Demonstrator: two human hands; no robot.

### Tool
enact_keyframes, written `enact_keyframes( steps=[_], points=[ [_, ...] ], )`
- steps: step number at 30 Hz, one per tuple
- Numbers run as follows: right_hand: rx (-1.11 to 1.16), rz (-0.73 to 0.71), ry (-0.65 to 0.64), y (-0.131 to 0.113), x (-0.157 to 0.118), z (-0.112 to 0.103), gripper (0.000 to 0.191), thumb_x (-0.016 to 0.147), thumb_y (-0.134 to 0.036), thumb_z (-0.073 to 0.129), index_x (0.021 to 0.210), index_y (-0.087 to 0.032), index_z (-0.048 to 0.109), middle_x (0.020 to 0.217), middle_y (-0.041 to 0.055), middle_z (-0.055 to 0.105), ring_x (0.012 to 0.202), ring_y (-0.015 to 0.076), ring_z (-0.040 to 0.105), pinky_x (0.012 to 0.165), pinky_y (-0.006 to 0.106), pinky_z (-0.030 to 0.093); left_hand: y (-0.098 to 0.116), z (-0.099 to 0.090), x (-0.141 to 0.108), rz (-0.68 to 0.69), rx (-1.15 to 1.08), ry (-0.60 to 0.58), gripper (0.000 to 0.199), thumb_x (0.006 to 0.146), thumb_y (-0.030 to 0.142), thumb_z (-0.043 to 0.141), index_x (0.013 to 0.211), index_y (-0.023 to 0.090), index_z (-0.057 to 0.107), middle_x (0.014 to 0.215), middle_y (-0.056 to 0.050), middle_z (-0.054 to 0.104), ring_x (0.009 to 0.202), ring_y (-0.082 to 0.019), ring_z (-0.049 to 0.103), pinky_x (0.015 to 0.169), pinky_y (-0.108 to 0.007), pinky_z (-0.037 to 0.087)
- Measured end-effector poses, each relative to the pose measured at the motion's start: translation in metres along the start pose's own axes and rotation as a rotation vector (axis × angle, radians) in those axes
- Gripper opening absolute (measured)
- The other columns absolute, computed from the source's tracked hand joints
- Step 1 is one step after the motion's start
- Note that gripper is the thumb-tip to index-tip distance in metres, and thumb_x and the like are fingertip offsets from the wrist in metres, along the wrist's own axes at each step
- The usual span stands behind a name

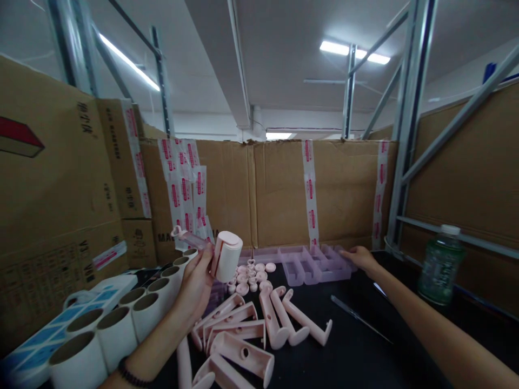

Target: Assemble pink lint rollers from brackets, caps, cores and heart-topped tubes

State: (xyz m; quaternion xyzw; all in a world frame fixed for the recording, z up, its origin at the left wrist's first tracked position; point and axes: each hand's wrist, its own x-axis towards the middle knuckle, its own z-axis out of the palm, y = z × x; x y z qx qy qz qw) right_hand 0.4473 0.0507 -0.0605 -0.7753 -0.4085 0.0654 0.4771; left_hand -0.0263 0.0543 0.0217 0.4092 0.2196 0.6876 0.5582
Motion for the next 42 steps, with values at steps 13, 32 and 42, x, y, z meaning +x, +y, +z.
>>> enact_keyframes(
  steps=[13,32,42],
  points=[
    [0.078,0.08,-0.114,0.013,0.012,0.014,0.029,0.104,-0.032,0.067,0.125,-0.014,0.061,0.121,0.0104,0.059,0.099,0.025,0.063,0.083,0.039,0.059,-0.008,-0.003,-0.003,0.006,0.1,-0.066,0.048,0.069,0.055,0.083,0.09,0.016,0.067,0.084,0.0,0.065,0.081,-0.015,0.06,0.073,-0.023,0.047],
    [0.159,-0.641,-0.425,-0.133,-0.145,-0.017,0.038,0.103,-0.05,0.056,0.123,-0.019,0.061,0.108,0.0066,0.066,0.091,0.0228,0.064,0.079,0.033,0.054,-0.001,0.003,-0.017,0.115,0.447,-0.259,0.045,0.085,0.058,0.064,0.069,0.017,0.054,0.065,0.003,0.047,0.064,-0.014,0.041,0.058,-0.025,0.031],
    [0.369,-0.682,-0.485,-0.19,-0.231,0.001,0.042,0.1,-0.043,0.06,0.134,-0.02,0.053,0.12,0.0082,0.061,0.088,0.0221,0.062,0.078,0.035,0.052,-0.012,0.003,-0.026,0.045,0.45,-0.334,0.042,0.087,0.058,0.062,0.087,0.016,0.062,0.074,-0.001,0.059,0.061,-0.014,0.05,0.05,-0.022,0.035]
  ],
)
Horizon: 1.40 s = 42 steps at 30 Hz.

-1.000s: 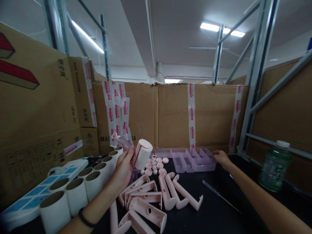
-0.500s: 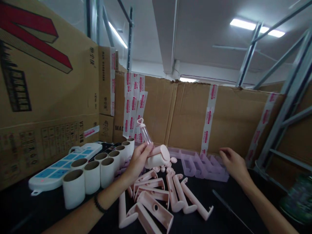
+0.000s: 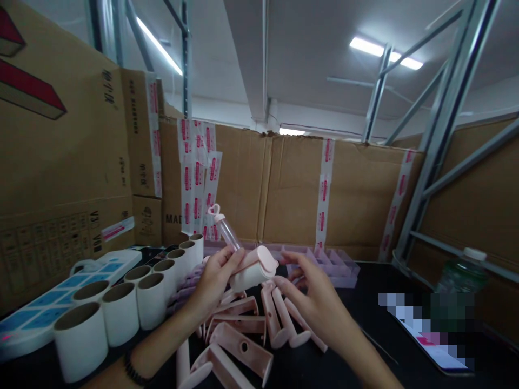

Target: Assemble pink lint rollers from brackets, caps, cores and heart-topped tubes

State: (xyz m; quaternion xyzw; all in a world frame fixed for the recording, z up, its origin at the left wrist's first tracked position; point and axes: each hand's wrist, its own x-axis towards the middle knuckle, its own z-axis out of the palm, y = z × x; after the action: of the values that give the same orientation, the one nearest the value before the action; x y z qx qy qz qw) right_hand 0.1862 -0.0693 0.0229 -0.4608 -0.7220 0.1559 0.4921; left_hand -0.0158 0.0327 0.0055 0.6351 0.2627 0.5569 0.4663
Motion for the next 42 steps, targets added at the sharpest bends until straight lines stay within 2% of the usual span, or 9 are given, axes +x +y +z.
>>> enact_keyframes(
  steps=[7,13,16,18,21,27,33,38,42],
  points=[
    [0.091,-0.069,0.125,-0.007,0.018,0.03,0.023,0.098,-0.036,0.06,0.109,-0.016,0.059,0.093,0.0036,0.065,0.082,0.0207,0.063,0.069,0.028,0.05,-0.006,0.005,-0.001,0.125,0.157,-0.014,0.037,0.09,0.052,0.06,0.09,0.016,0.069,0.083,-0.008,0.07,0.072,-0.022,0.064,0.062,-0.029,0.049],
    [-0.125,-0.128,0.26,-0.025,0.03,0.005,0.012,0.089,-0.023,0.065,0.098,-0.016,0.063,0.085,0.0011,0.063,0.073,0.0186,0.057,0.063,0.028,0.037,0.02,-0.004,-0.014,0.578,0.488,0.248,0.019,0.082,0.03,0.074,0.096,0.02,0.066,0.102,-0.008,0.066,0.108,-0.029,0.057,0.105,-0.044,0.038],
    [-0.194,-0.175,0.161,-0.039,0.028,-0.001,0.013,0.086,-0.02,0.067,0.097,-0.016,0.064,0.086,0.0004,0.063,0.076,0.0183,0.058,0.067,0.028,0.038,0.026,-0.004,-0.013,0.912,0.784,0.064,0.042,0.081,0.025,0.074,0.12,0.017,0.06,0.124,-0.013,0.063,0.126,-0.033,0.05,0.117,-0.05,0.028],
    [-0.211,-0.201,0.087,-0.047,0.026,-0.002,0.014,0.086,-0.019,0.069,0.099,-0.017,0.065,0.089,-0.0003,0.064,0.08,0.018,0.06,0.07,0.028,0.039,0.025,-0.003,-0.009,1.016,0.929,-0.099,0.046,0.087,0.028,0.067,0.128,0.013,0.052,0.125,-0.018,0.062,0.124,-0.034,0.053,0.112,-0.052,0.034],
    [-0.222,-0.222,0.049,-0.054,0.022,-0.002,0.017,0.088,-0.02,0.07,0.104,-0.017,0.064,0.093,-0.0006,0.065,0.085,0.0181,0.061,0.072,0.028,0.04,0.019,-0.002,-0.006,0.922,0.915,-0.235,0.027,0.092,0.031,0.06,0.113,0.016,0.053,0.103,-0.013,0.068,0.097,-0.031,0.064,0.083,-0.042,0.048],
    [-0.191,-0.271,0.071,-0.053,0.017,0.002,0.023,0.093,-0.026,0.067,0.114,-0.019,0.06,0.103,0.0001,0.065,0.092,0.0194,0.062,0.081,0.031,0.043,0.02,-0.001,-0.013,0.648,0.775,-0.331,0.011,0.089,0.029,0.063,0.089,0.02,0.058,0.076,-0.003,0.067,0.063,-0.02,0.062,0.057,-0.029,0.037],
    [-0.046,-0.277,0.062,-0.054,0.012,0.003,0.027,0.101,-0.039,0.06,0.121,-0.021,0.061,0.109,0.0027,0.063,0.094,0.0198,0.06,0.081,0.031,0.046,0.035,-0.002,-0.021,0.477,0.592,-0.452,0.036,0.089,0.054,0.061,0.082,0.02,0.068,0.072,-0.005,0.068,0.06,-0.021,0.058,0.054,-0.03,0.034],
    [0.243,-0.389,-0.239,-0.066,0.017,-0.003,0.059,0.1,-0.065,0.06,0.145,-0.027,0.053,0.146,0.0062,0.048,0.135,0.0277,0.041,0.115,0.045,0.03,0.029,-0.017,-0.033,0.357,0.229,-0.54,0.064,0.088,0.075,0.045,0.103,0.021,0.075,0.089,-0.01,0.069,0.076,-0.026,0.062,0.065,-0.032,0.047],
    [0.382,-0.362,-0.325,-0.068,0.017,0.013,0.06,0.089,-0.067,0.074,0.13,-0.024,0.063,0.124,0.0069,0.062,0.112,0.0274,0.058,0.099,0.04,0.044,0.017,-0.019,-0.044,0.242,0.006,-0.601,0.062,0.086,0.072,0.052,0.117,0.022,0.071,0.098,-0.012,0.068,0.085,-0.029,0.063,0.074,-0.036,0.052]
  ],
)
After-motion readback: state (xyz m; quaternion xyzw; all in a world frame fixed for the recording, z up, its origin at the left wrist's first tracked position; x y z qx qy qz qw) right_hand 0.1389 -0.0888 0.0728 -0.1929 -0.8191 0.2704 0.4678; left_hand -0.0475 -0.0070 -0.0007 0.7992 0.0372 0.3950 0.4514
